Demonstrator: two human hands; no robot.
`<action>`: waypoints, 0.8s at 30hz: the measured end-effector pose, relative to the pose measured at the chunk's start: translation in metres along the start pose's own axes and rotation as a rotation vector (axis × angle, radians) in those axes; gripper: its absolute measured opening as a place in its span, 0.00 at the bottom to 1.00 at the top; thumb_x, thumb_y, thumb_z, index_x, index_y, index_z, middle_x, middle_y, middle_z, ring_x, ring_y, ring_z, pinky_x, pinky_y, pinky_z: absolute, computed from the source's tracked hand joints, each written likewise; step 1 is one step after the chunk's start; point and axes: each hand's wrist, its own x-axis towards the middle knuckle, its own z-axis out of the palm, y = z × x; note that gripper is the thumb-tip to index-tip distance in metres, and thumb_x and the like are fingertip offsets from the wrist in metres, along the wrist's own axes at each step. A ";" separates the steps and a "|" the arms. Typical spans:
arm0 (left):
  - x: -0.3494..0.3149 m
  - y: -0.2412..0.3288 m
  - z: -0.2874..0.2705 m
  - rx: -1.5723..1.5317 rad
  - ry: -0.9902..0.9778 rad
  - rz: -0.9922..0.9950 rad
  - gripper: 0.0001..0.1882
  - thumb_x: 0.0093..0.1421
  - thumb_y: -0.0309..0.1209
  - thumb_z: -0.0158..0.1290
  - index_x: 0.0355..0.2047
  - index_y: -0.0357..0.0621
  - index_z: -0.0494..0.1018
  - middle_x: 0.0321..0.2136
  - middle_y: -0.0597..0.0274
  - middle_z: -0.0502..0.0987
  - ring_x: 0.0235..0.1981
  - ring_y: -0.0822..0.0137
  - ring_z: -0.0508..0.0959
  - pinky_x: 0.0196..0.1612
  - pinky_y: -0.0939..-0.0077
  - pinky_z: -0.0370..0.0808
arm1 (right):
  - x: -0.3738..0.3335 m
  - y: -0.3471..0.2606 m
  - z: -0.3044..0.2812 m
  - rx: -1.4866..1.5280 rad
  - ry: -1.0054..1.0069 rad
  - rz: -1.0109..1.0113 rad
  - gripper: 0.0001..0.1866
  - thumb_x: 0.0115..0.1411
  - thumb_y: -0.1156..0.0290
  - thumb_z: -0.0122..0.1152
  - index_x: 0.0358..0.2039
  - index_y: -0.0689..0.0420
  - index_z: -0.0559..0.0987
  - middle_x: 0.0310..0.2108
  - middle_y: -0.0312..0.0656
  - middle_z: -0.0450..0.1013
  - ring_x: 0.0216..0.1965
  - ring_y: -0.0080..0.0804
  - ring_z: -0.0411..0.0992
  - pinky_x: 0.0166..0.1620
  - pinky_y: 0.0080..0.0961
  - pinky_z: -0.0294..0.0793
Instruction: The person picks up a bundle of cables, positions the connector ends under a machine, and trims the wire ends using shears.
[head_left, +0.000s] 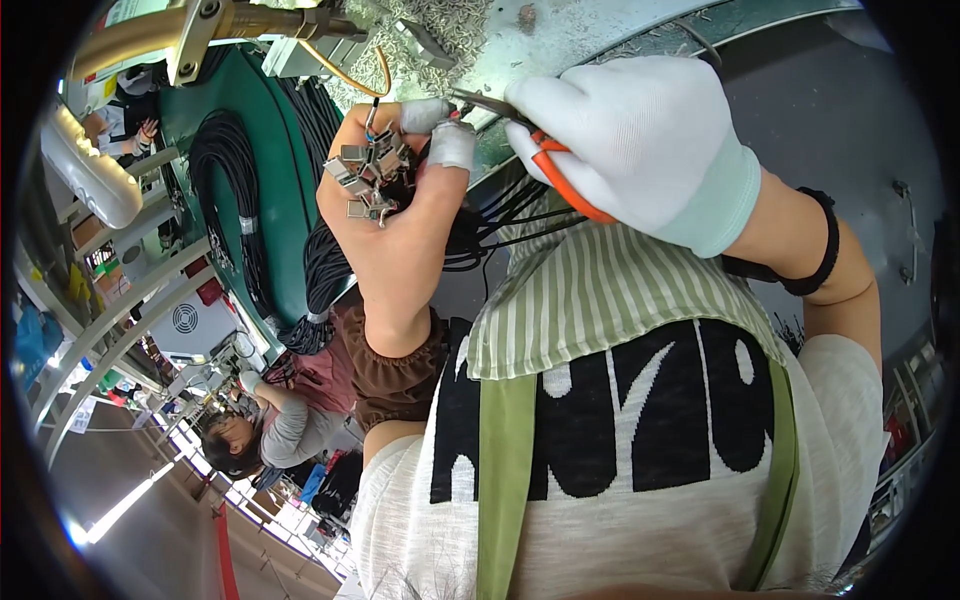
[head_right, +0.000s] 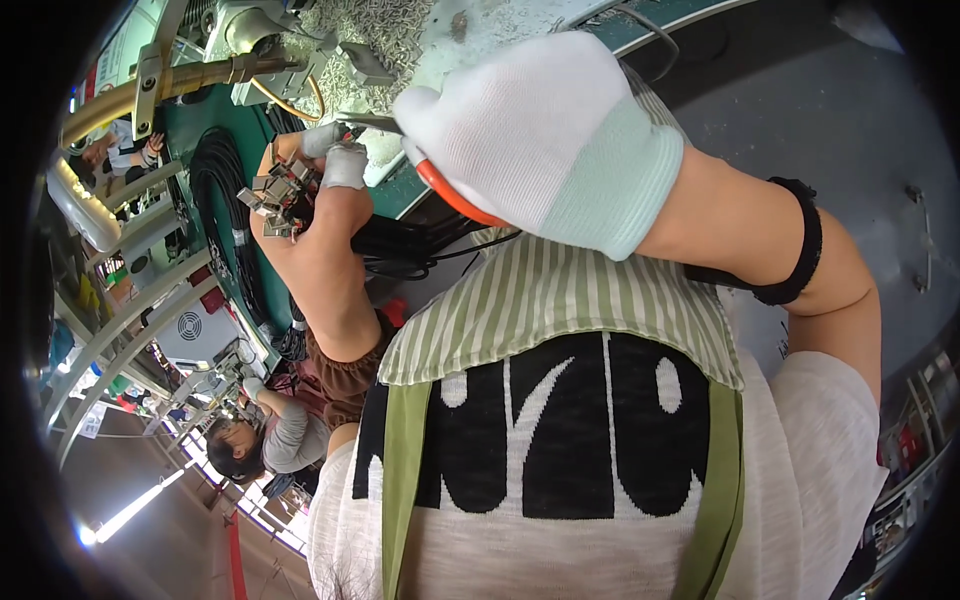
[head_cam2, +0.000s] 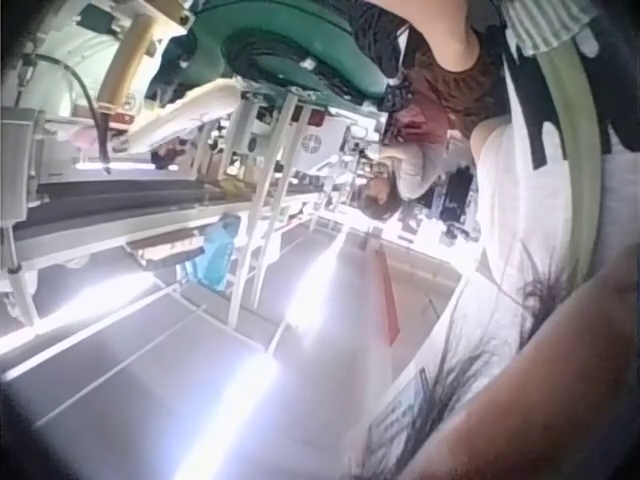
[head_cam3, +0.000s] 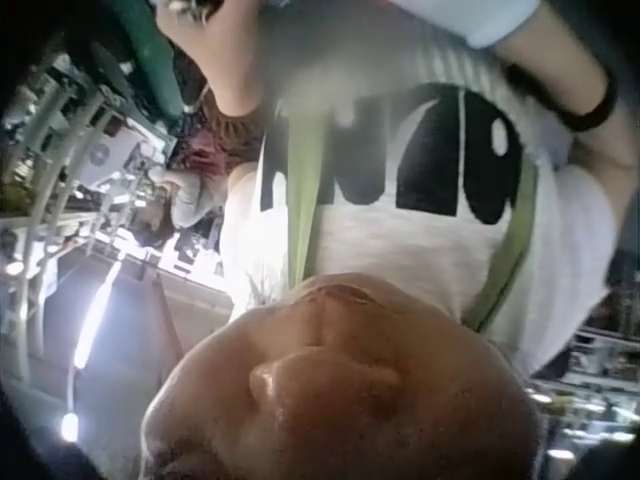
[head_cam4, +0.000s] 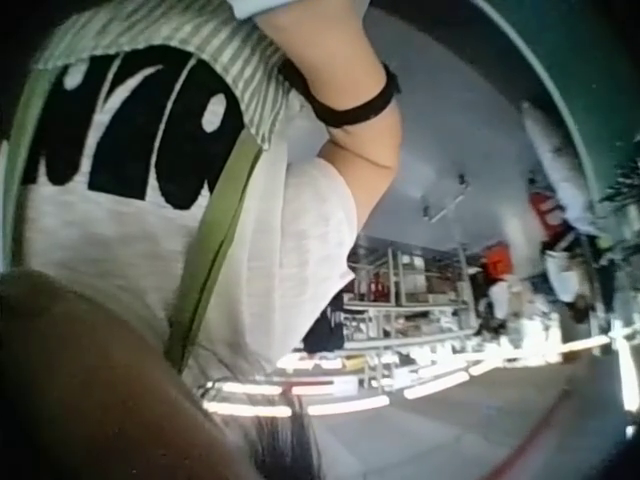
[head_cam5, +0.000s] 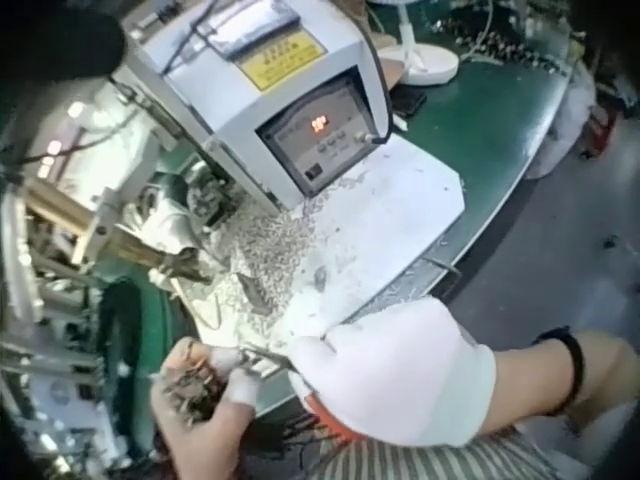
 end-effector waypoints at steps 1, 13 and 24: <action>0.000 0.000 0.001 0.003 -0.003 0.002 0.12 0.49 0.19 0.56 0.35 0.34 0.71 0.27 0.70 0.72 0.28 0.83 0.68 0.31 0.90 0.64 | -0.001 0.001 0.000 -0.006 -0.020 0.018 0.11 0.48 0.64 0.65 0.32 0.50 0.78 0.21 0.35 0.68 0.24 0.31 0.70 0.23 0.27 0.67; -0.003 -0.004 0.010 0.084 -0.035 0.093 0.15 0.48 0.19 0.57 0.37 0.35 0.69 0.29 0.68 0.73 0.27 0.83 0.68 0.32 0.90 0.65 | -0.007 0.008 -0.005 0.326 -0.112 0.046 0.06 0.52 0.68 0.62 0.27 0.56 0.77 0.16 0.37 0.69 0.16 0.32 0.67 0.20 0.25 0.62; -0.009 -0.018 0.001 -0.124 -0.002 0.088 0.11 0.51 0.17 0.55 0.36 0.34 0.70 0.28 0.68 0.73 0.27 0.82 0.71 0.34 0.88 0.68 | -0.001 -0.006 0.014 0.651 -0.079 0.113 0.07 0.54 0.69 0.61 0.26 0.59 0.76 0.14 0.37 0.65 0.13 0.29 0.60 0.19 0.25 0.61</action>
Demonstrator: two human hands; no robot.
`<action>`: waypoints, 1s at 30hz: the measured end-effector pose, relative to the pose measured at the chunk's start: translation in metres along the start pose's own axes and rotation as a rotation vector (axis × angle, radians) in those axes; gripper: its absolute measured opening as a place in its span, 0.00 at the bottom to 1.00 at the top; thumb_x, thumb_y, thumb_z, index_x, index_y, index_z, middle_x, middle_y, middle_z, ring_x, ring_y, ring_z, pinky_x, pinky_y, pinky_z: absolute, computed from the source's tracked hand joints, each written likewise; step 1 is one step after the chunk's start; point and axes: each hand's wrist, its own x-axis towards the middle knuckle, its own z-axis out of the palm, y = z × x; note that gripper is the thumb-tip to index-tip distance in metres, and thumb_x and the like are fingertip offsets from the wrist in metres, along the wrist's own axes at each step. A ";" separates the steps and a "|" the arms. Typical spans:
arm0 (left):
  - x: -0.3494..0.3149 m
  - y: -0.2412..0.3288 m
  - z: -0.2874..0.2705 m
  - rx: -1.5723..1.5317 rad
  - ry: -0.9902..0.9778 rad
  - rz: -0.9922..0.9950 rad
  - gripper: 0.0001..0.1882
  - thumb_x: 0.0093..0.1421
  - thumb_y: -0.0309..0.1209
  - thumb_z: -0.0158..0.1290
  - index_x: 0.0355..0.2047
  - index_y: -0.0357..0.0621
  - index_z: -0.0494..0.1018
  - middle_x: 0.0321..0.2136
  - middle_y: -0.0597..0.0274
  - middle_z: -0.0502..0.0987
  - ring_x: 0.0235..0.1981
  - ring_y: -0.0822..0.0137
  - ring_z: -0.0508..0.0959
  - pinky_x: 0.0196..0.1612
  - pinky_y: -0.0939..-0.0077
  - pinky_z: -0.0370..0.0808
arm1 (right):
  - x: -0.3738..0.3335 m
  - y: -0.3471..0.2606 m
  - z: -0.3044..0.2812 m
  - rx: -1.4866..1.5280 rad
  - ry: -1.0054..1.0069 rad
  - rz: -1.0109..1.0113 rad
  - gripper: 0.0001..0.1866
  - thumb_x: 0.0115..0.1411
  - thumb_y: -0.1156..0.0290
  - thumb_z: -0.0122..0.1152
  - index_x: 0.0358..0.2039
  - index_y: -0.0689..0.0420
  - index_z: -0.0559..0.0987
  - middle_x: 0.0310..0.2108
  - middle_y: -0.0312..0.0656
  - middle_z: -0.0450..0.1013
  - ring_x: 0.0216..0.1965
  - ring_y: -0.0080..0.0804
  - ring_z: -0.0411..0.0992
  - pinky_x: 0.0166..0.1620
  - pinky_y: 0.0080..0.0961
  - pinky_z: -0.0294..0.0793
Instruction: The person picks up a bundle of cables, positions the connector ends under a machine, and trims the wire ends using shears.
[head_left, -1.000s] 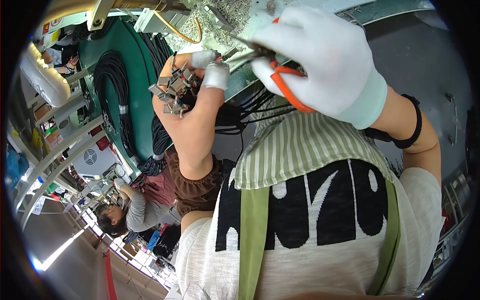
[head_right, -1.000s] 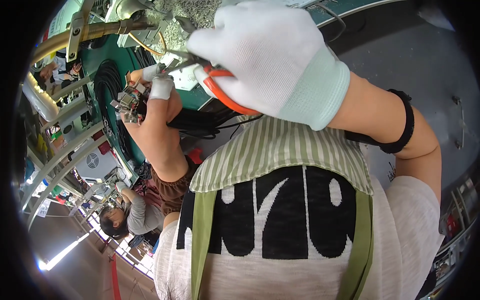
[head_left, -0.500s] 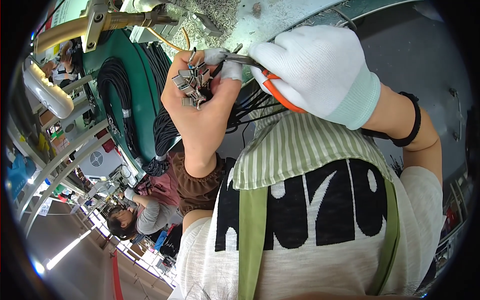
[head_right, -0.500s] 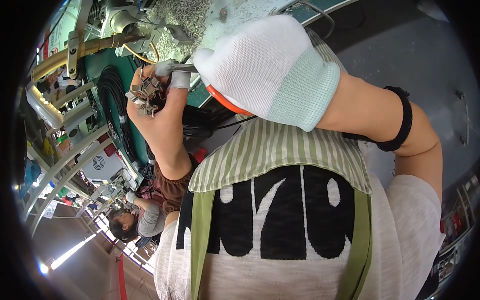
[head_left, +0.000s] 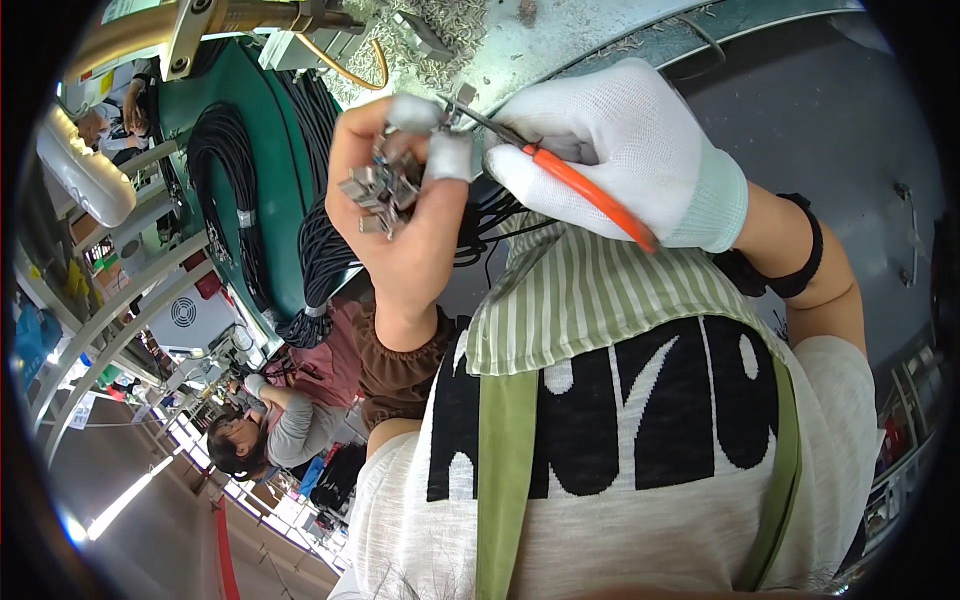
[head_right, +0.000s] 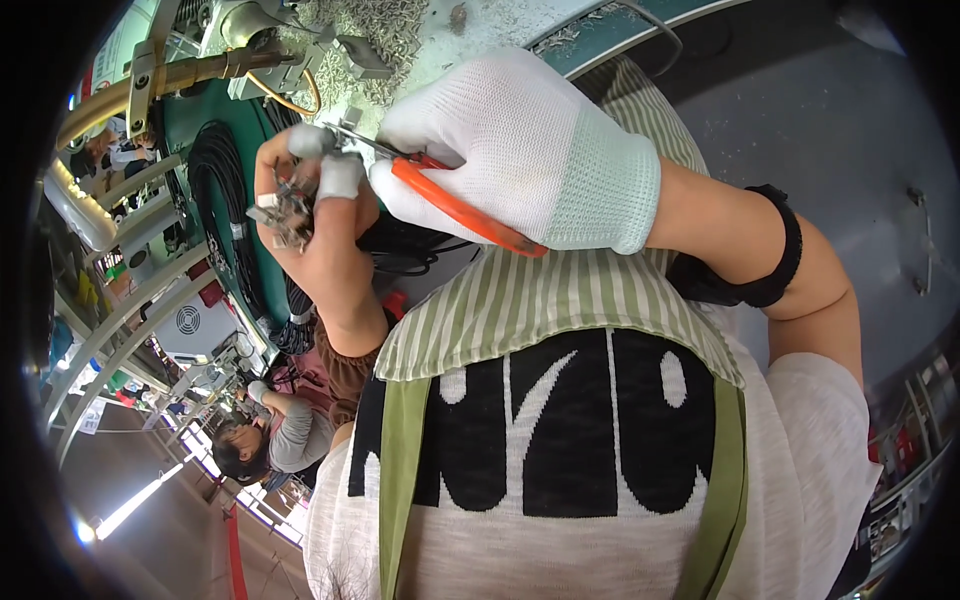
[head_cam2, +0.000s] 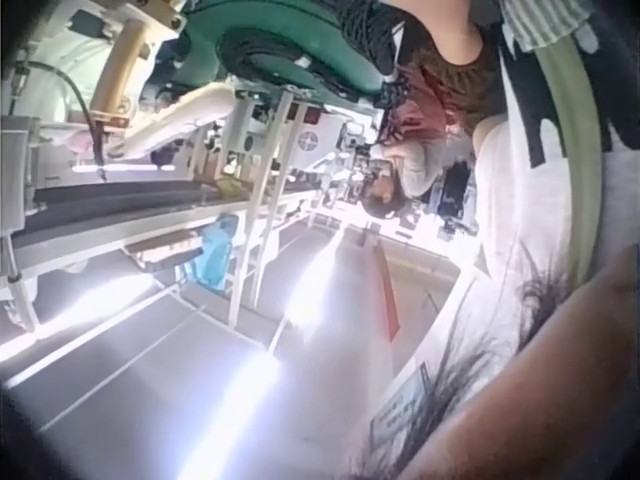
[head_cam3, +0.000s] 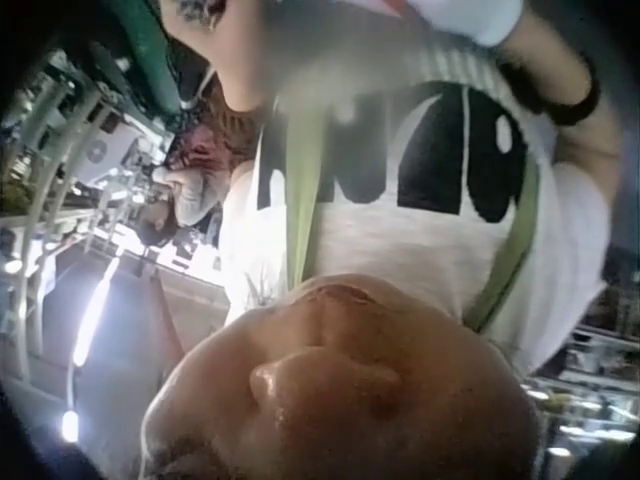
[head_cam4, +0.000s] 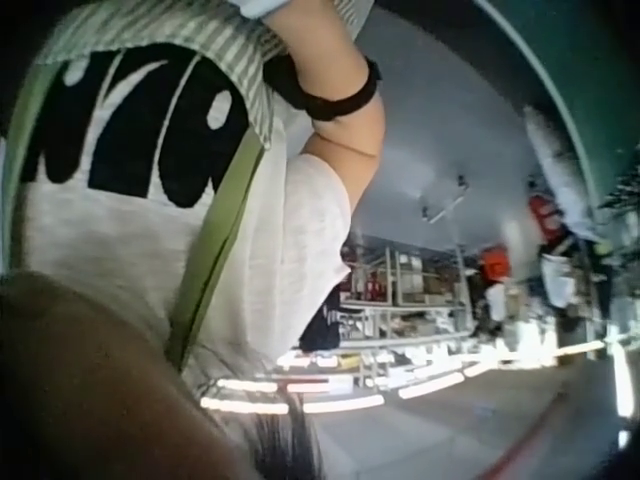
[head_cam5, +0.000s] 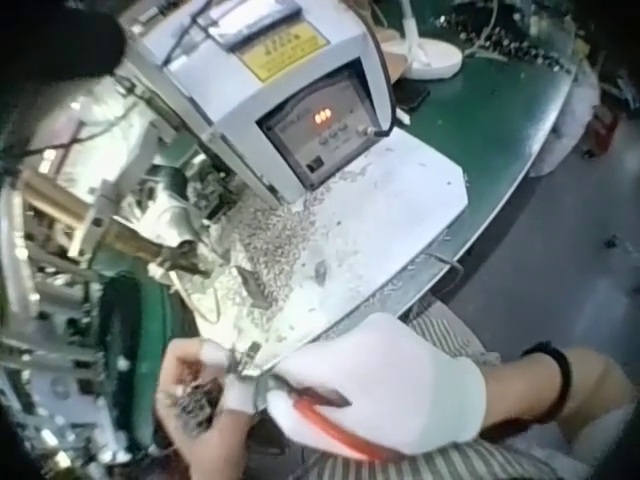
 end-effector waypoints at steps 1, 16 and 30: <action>0.000 0.000 -0.001 -0.002 0.003 -0.001 0.11 0.51 0.17 0.55 0.36 0.34 0.70 0.28 0.68 0.73 0.27 0.82 0.71 0.34 0.88 0.68 | 0.000 0.000 0.003 0.022 0.007 0.026 0.07 0.54 0.69 0.62 0.26 0.59 0.76 0.14 0.38 0.66 0.13 0.30 0.62 0.20 0.25 0.61; 0.019 -0.036 -0.033 -0.423 -0.134 -0.466 0.02 0.57 0.21 0.51 0.31 0.37 0.70 0.18 0.72 0.66 0.16 0.82 0.60 0.18 0.87 0.55 | -0.003 0.026 0.004 -0.190 -0.016 -0.036 0.07 0.55 0.67 0.60 0.28 0.58 0.75 0.14 0.42 0.67 0.15 0.34 0.69 0.20 0.25 0.66; 0.082 -0.057 -0.043 -0.497 -0.248 -0.408 0.09 0.56 0.27 0.56 0.25 0.40 0.67 0.15 0.72 0.62 0.14 0.79 0.58 0.17 0.84 0.53 | 0.104 0.055 -0.004 0.281 -0.261 0.351 0.18 0.58 0.63 0.59 0.19 0.64 0.73 0.12 0.44 0.69 0.13 0.30 0.69 0.18 0.24 0.65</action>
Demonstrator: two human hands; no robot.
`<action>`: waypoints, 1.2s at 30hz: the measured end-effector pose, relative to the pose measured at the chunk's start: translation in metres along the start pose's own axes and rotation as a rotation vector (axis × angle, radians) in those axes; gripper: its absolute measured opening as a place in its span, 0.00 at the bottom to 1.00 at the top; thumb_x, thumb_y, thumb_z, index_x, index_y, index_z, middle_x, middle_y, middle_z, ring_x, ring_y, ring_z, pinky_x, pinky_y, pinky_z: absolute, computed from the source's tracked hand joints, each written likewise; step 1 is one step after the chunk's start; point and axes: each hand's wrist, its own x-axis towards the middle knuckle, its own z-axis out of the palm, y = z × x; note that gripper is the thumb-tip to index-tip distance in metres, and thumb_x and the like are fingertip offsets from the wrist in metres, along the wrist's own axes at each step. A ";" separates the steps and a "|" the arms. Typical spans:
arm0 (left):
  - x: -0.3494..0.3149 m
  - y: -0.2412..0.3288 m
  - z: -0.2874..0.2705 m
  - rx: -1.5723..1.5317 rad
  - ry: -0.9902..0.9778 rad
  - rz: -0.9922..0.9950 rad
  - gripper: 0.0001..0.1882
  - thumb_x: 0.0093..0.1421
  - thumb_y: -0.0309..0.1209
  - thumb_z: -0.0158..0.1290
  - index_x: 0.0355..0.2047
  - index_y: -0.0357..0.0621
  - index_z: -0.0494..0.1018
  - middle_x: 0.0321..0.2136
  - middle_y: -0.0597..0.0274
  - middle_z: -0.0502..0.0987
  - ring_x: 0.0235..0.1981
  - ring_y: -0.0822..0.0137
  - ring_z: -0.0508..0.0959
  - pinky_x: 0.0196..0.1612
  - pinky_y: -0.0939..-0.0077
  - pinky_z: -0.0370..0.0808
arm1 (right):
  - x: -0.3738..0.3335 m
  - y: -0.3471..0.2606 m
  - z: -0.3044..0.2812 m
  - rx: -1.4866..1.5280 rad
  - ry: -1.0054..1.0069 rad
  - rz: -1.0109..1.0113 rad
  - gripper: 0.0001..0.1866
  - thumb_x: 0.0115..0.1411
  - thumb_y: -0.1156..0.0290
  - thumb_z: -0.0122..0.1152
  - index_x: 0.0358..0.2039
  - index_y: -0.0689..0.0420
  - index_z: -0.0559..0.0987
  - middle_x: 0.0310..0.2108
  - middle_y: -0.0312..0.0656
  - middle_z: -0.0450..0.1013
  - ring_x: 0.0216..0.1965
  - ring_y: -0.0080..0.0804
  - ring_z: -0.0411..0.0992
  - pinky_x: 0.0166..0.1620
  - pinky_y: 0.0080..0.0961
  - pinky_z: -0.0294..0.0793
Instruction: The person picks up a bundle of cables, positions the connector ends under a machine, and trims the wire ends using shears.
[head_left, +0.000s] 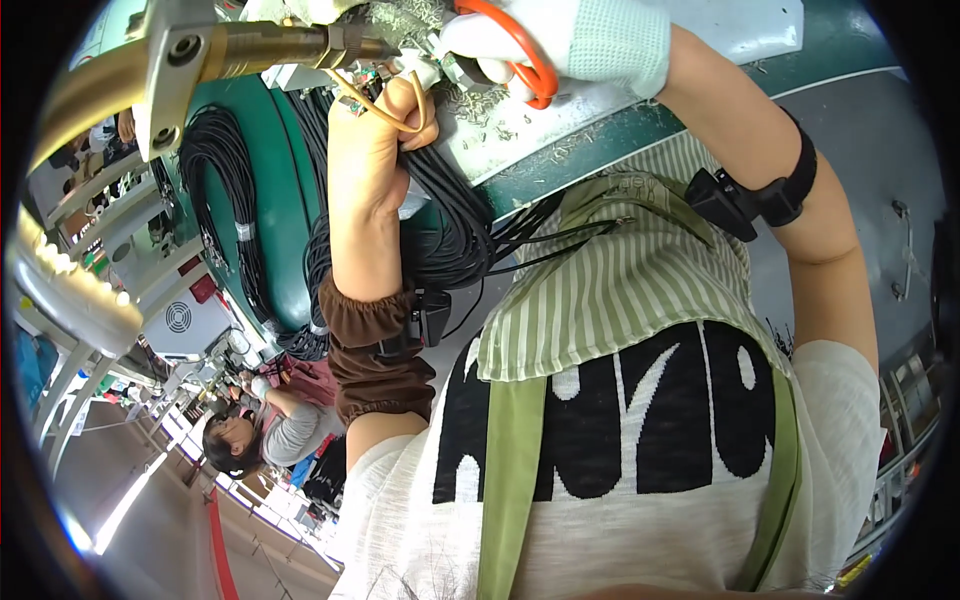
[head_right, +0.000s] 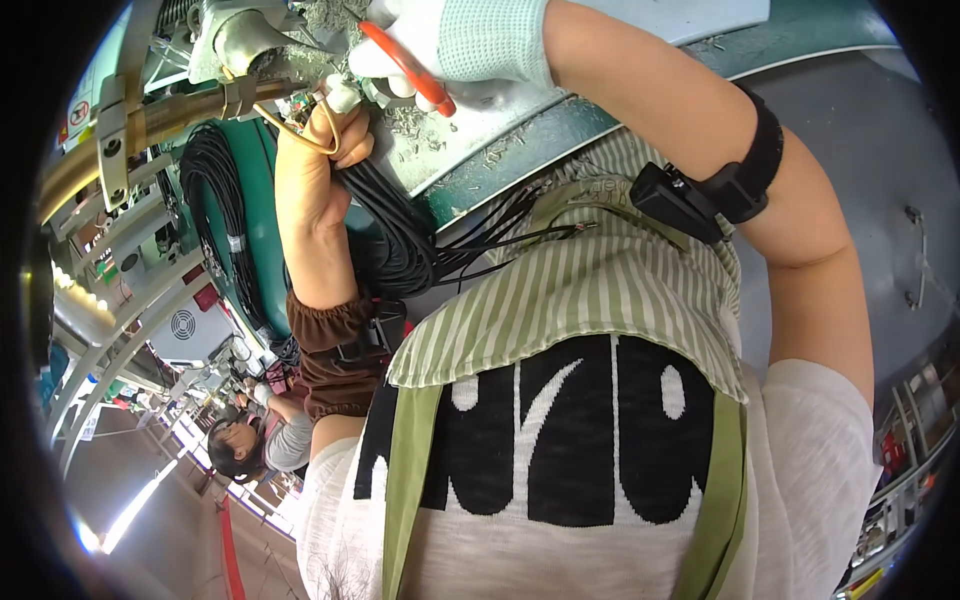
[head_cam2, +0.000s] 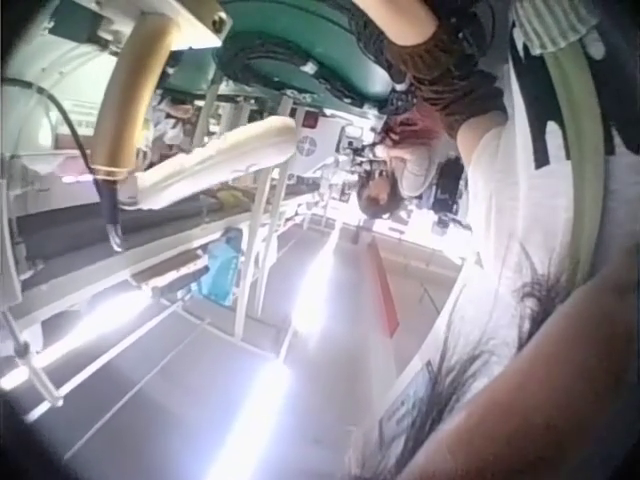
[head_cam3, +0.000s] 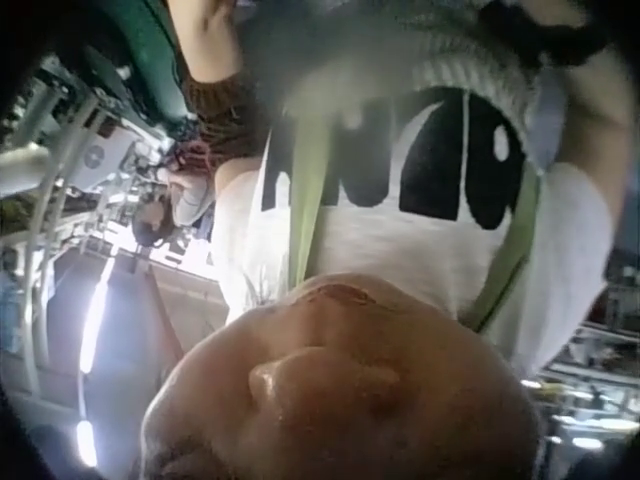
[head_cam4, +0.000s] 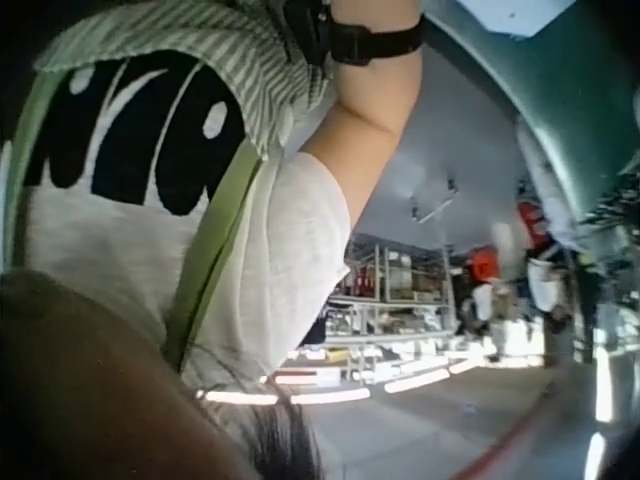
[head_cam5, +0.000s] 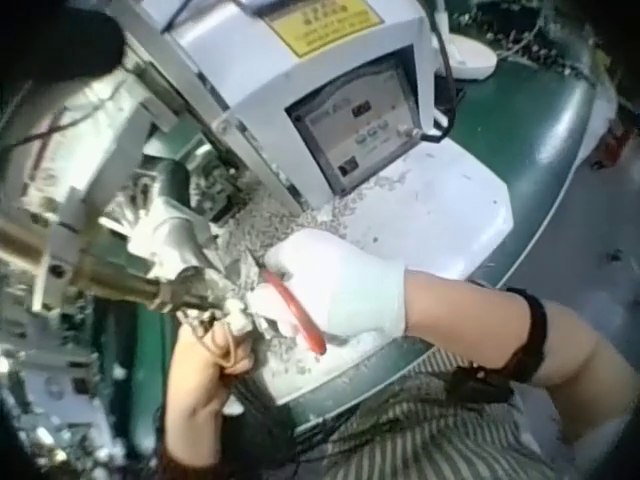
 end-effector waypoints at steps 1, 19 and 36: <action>-0.001 0.000 0.001 0.061 0.031 0.013 0.09 0.56 0.27 0.57 0.25 0.40 0.67 0.15 0.72 0.63 0.14 0.80 0.59 0.17 0.85 0.54 | 0.000 0.003 0.001 0.103 -0.028 0.001 0.18 0.58 0.63 0.59 0.18 0.64 0.74 0.12 0.43 0.69 0.13 0.29 0.68 0.18 0.24 0.65; -0.011 0.001 0.020 0.455 0.172 0.212 0.06 0.57 0.26 0.54 0.26 0.40 0.67 0.16 0.69 0.68 0.15 0.81 0.64 0.17 0.87 0.60 | -0.003 -0.002 0.000 0.355 -0.101 0.113 0.17 0.57 0.65 0.57 0.17 0.64 0.75 0.12 0.41 0.69 0.12 0.28 0.68 0.17 0.25 0.65; -0.021 -0.001 0.006 0.218 0.198 0.199 0.03 0.60 0.25 0.48 0.33 0.38 0.67 0.25 0.60 0.72 0.21 0.73 0.69 0.23 0.81 0.66 | -0.001 0.013 -0.001 -0.677 0.184 -0.868 0.15 0.57 0.63 0.58 0.21 0.63 0.73 0.13 0.42 0.69 0.14 0.30 0.71 0.19 0.25 0.67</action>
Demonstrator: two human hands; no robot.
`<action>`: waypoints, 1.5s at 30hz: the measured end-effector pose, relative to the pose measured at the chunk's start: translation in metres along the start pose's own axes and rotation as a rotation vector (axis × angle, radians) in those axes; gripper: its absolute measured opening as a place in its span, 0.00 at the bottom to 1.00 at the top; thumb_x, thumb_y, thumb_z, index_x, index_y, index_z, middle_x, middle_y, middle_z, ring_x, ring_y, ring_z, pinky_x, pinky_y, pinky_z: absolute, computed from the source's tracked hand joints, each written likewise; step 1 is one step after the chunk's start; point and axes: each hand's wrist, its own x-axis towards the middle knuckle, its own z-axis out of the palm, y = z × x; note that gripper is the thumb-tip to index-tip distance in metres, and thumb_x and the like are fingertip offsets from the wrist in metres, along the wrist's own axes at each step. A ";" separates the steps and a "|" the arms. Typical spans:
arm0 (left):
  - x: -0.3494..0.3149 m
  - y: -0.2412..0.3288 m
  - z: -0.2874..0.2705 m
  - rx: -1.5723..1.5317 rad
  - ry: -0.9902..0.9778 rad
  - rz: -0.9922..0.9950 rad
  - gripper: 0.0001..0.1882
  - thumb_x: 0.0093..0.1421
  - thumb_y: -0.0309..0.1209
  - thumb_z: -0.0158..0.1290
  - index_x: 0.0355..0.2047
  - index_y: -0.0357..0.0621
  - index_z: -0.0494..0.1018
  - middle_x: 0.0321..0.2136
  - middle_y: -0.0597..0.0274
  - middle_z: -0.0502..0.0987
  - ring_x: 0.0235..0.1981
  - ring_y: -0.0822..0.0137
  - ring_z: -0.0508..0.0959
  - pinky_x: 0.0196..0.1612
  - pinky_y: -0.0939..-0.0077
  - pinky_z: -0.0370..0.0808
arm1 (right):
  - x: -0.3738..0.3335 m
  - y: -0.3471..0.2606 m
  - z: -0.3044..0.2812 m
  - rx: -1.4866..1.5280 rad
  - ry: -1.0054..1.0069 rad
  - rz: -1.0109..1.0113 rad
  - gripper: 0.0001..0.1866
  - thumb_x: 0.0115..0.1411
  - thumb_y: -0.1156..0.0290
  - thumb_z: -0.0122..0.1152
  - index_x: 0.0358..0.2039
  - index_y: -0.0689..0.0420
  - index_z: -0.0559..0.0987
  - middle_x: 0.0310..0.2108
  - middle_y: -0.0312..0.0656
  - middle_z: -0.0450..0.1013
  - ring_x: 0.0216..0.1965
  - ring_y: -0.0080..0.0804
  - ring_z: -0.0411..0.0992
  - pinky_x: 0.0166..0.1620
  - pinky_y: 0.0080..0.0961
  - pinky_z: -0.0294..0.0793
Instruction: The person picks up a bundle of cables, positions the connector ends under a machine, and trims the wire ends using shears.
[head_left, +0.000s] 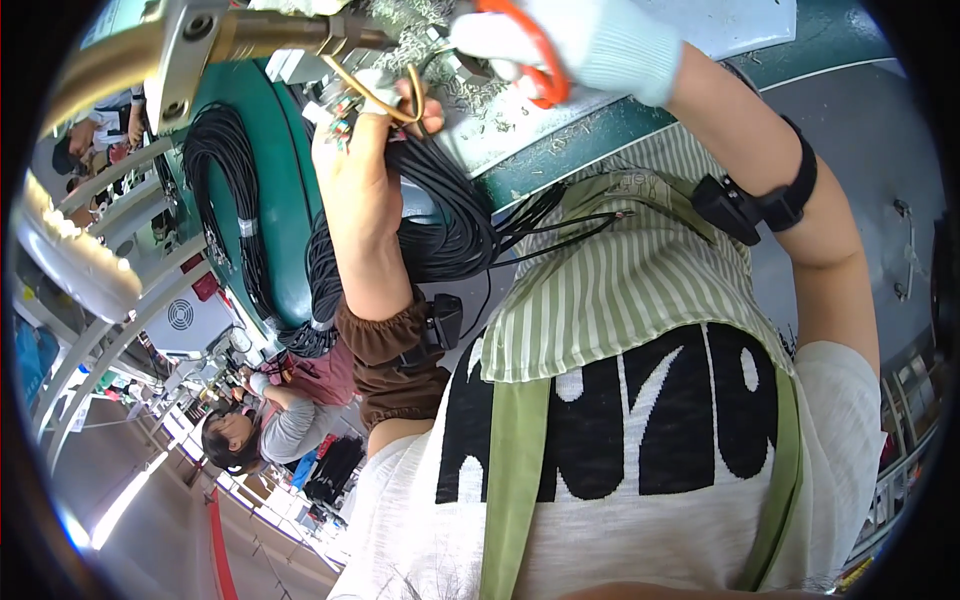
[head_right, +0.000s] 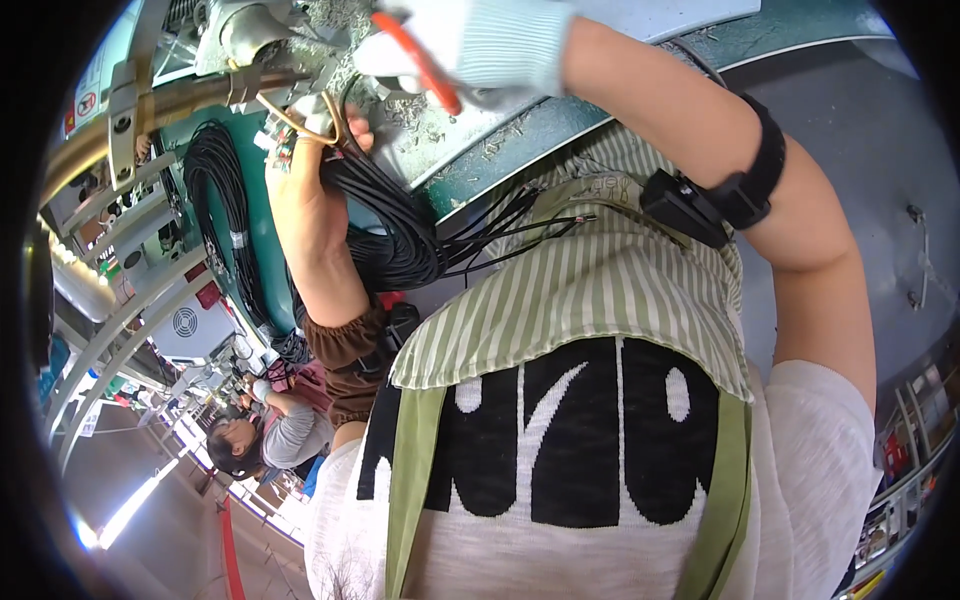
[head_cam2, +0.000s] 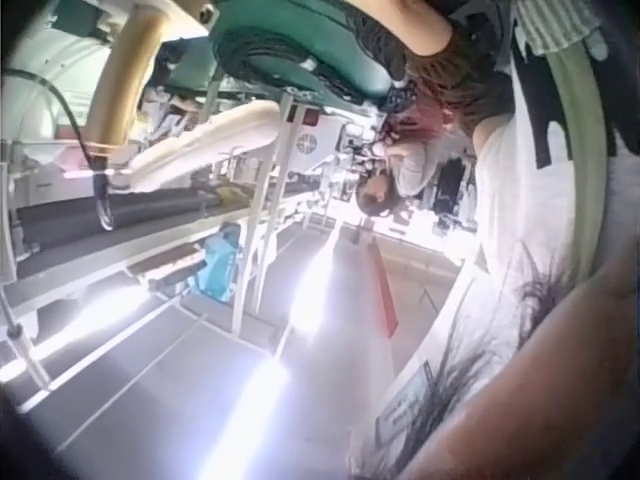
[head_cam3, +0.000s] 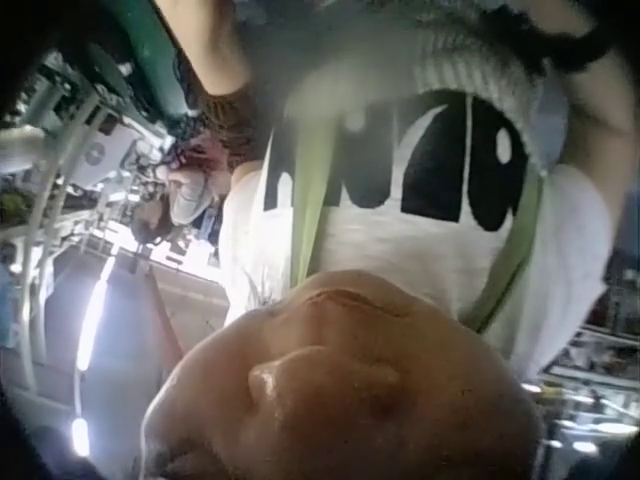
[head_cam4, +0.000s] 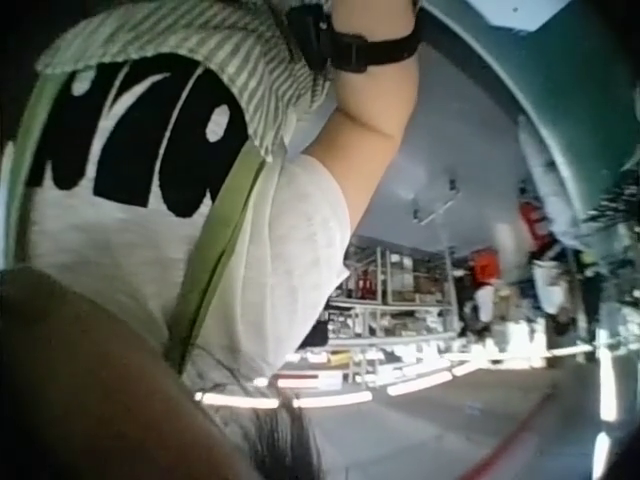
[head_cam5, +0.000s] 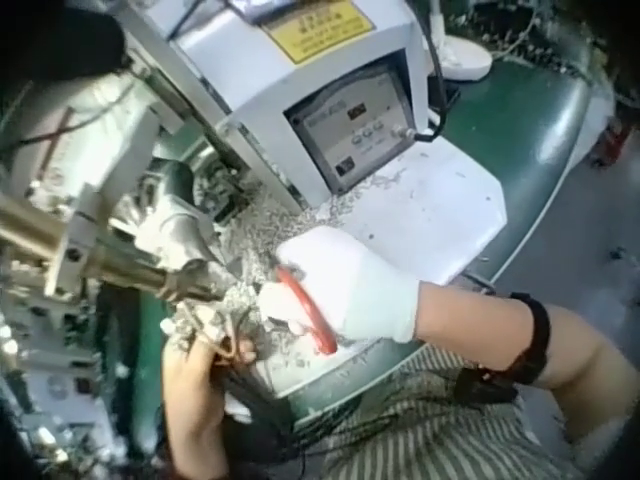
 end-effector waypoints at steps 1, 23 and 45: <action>-0.007 -0.002 -0.004 -0.017 0.127 0.000 0.04 0.61 0.25 0.47 0.35 0.37 0.67 0.27 0.59 0.72 0.22 0.72 0.69 0.24 0.79 0.67 | -0.007 -0.015 -0.013 0.323 0.020 0.433 0.15 0.57 0.64 0.58 0.21 0.62 0.72 0.13 0.41 0.68 0.15 0.29 0.71 0.20 0.25 0.68; -0.069 0.022 0.024 -0.117 -0.329 0.012 0.13 0.61 0.22 0.47 0.47 0.34 0.68 0.35 0.57 0.76 0.29 0.68 0.78 0.28 0.77 0.74 | -0.006 -0.094 -0.033 1.103 0.044 1.114 0.13 0.58 0.67 0.58 0.22 0.62 0.71 0.13 0.41 0.68 0.14 0.27 0.70 0.19 0.24 0.68; -0.071 0.035 0.043 -0.109 -0.172 -0.029 0.11 0.54 0.22 0.57 0.39 0.36 0.72 0.29 0.66 0.74 0.26 0.79 0.72 0.25 0.85 0.68 | -0.041 -0.104 -0.019 0.170 0.183 0.450 0.08 0.50 0.71 0.63 0.31 0.58 0.77 0.17 0.40 0.70 0.16 0.27 0.69 0.20 0.22 0.66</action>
